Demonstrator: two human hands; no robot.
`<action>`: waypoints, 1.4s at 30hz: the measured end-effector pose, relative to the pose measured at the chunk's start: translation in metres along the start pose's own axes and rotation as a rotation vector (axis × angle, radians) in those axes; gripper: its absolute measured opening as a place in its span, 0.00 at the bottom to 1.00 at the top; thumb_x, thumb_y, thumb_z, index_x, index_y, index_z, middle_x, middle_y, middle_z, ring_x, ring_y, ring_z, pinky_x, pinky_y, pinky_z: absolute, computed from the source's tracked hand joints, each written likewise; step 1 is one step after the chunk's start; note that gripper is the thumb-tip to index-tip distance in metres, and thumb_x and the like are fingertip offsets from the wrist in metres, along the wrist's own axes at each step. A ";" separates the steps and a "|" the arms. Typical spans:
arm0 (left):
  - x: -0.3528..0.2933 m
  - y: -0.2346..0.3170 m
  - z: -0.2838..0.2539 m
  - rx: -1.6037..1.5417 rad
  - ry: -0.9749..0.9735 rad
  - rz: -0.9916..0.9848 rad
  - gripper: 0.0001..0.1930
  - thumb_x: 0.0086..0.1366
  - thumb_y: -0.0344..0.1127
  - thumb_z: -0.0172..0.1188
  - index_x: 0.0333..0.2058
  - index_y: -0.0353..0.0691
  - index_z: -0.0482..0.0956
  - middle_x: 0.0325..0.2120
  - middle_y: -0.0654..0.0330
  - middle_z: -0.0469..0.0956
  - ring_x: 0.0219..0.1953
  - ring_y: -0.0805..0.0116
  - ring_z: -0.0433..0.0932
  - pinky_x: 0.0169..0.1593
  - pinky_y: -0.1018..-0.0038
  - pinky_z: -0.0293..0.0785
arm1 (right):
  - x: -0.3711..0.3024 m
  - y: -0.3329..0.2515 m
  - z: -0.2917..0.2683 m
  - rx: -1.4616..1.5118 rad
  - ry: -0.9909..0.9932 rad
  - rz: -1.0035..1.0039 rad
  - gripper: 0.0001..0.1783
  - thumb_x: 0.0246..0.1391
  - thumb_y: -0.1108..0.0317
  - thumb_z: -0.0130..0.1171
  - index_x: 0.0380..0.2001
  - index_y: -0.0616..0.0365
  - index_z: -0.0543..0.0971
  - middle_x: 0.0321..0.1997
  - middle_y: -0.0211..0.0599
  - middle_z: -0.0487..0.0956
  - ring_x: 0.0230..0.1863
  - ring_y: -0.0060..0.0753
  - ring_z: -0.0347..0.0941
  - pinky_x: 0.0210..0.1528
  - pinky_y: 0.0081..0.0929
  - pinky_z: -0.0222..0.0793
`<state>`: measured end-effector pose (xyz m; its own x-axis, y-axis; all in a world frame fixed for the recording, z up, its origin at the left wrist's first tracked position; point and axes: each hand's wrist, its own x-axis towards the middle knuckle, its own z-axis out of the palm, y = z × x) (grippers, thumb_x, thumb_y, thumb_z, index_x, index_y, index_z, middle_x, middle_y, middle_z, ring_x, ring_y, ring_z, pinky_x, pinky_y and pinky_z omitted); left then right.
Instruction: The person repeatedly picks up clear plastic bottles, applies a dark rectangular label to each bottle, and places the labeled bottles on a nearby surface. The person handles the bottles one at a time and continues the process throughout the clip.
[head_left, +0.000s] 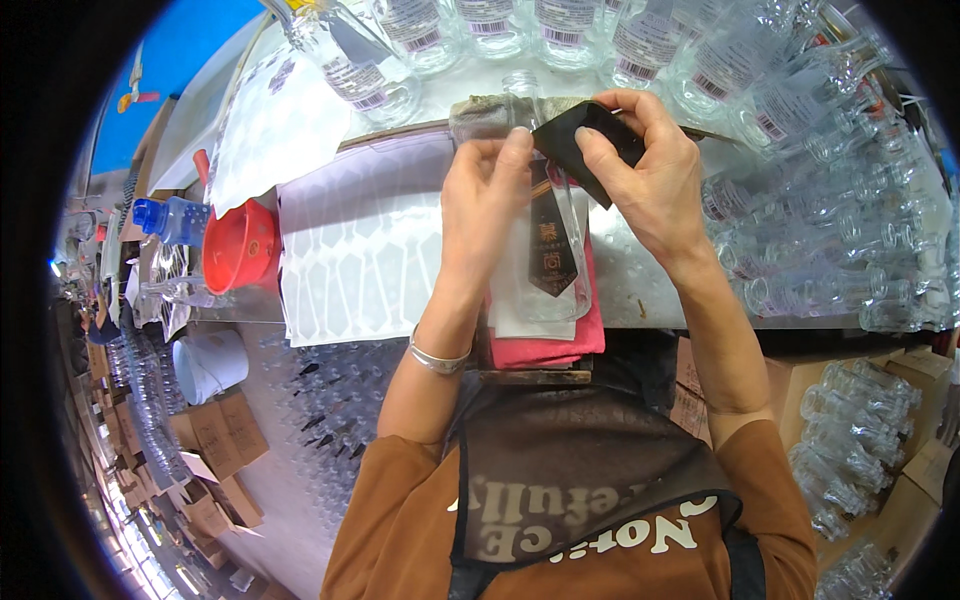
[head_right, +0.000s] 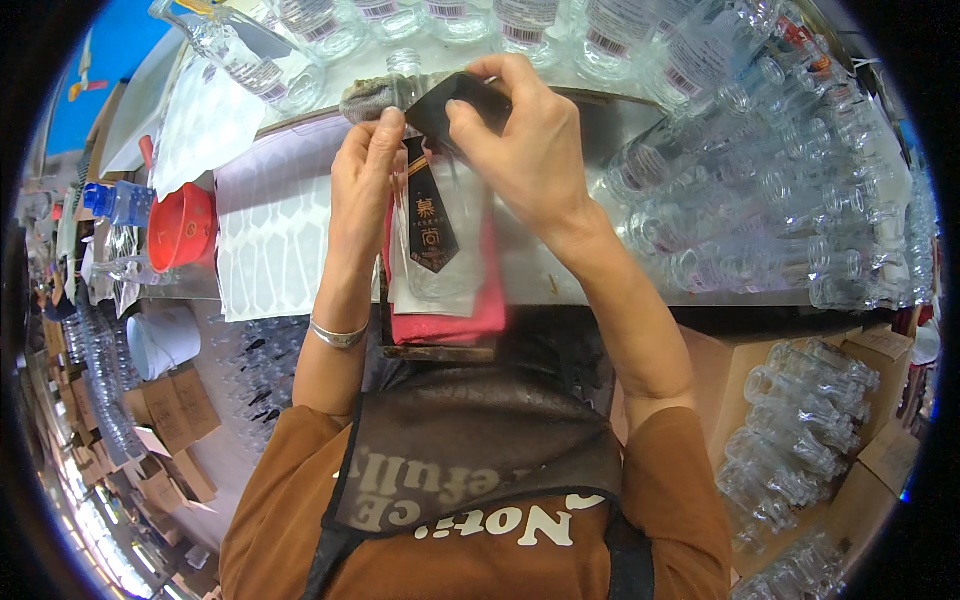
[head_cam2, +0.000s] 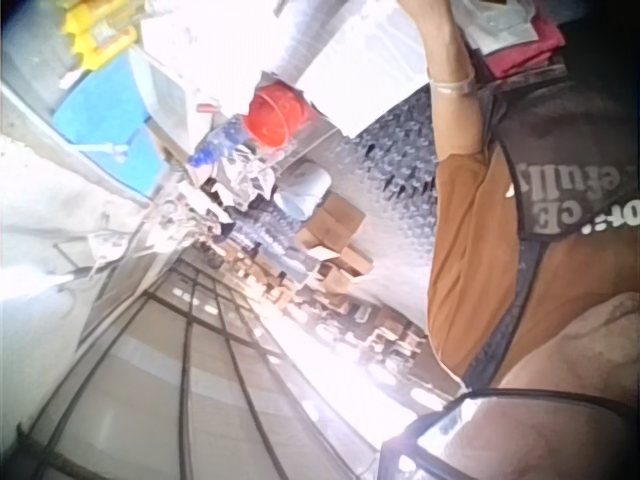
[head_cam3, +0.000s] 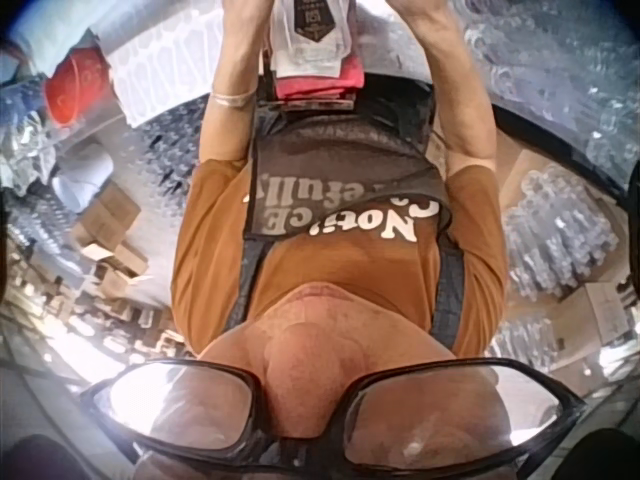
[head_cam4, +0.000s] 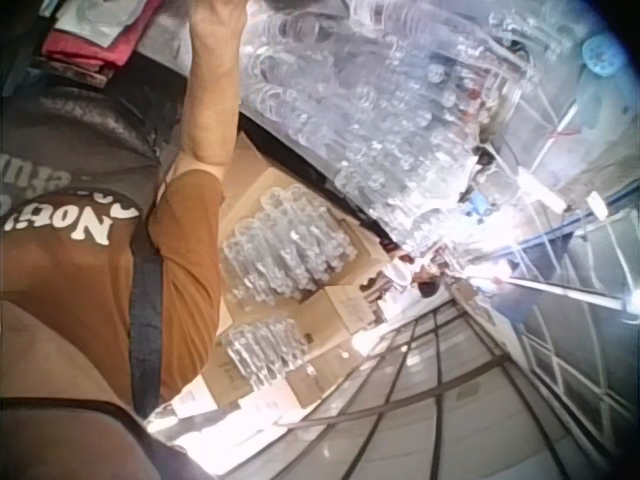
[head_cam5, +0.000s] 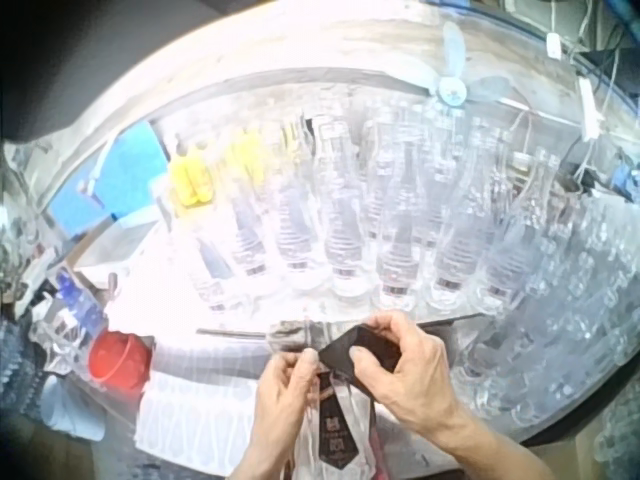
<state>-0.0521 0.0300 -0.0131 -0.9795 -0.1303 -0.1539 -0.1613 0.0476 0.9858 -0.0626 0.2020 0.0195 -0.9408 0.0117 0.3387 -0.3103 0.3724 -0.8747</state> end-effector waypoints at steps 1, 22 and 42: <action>0.000 -0.001 0.001 0.028 0.012 0.018 0.31 0.68 0.56 0.61 0.47 0.25 0.74 0.34 0.55 0.80 0.35 0.73 0.77 0.39 0.76 0.75 | -0.002 0.002 0.000 0.008 0.020 0.025 0.18 0.56 0.68 0.65 0.47 0.65 0.77 0.37 0.38 0.84 0.37 0.21 0.79 0.41 0.21 0.75; -0.004 -0.028 0.008 -0.188 -0.027 0.113 0.22 0.76 0.47 0.53 0.51 0.29 0.70 0.43 0.55 0.78 0.44 0.71 0.78 0.48 0.74 0.76 | -0.026 0.004 0.008 0.285 0.087 0.141 0.19 0.54 0.66 0.66 0.44 0.67 0.75 0.35 0.47 0.86 0.34 0.29 0.82 0.38 0.26 0.76; -0.043 -0.016 -0.033 -0.222 0.021 0.070 0.26 0.76 0.48 0.49 0.58 0.29 0.68 0.52 0.48 0.77 0.53 0.62 0.79 0.52 0.68 0.79 | -0.018 -0.025 -0.023 -0.133 -0.261 -0.717 0.17 0.39 0.84 0.63 0.35 0.57 0.79 0.40 0.36 0.83 0.41 0.40 0.78 0.41 0.32 0.76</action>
<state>-0.0036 0.0025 -0.0202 -0.9843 -0.1549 -0.0851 -0.0598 -0.1611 0.9851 -0.0344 0.2143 0.0432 -0.5230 -0.4870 0.6995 -0.8522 0.3153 -0.4177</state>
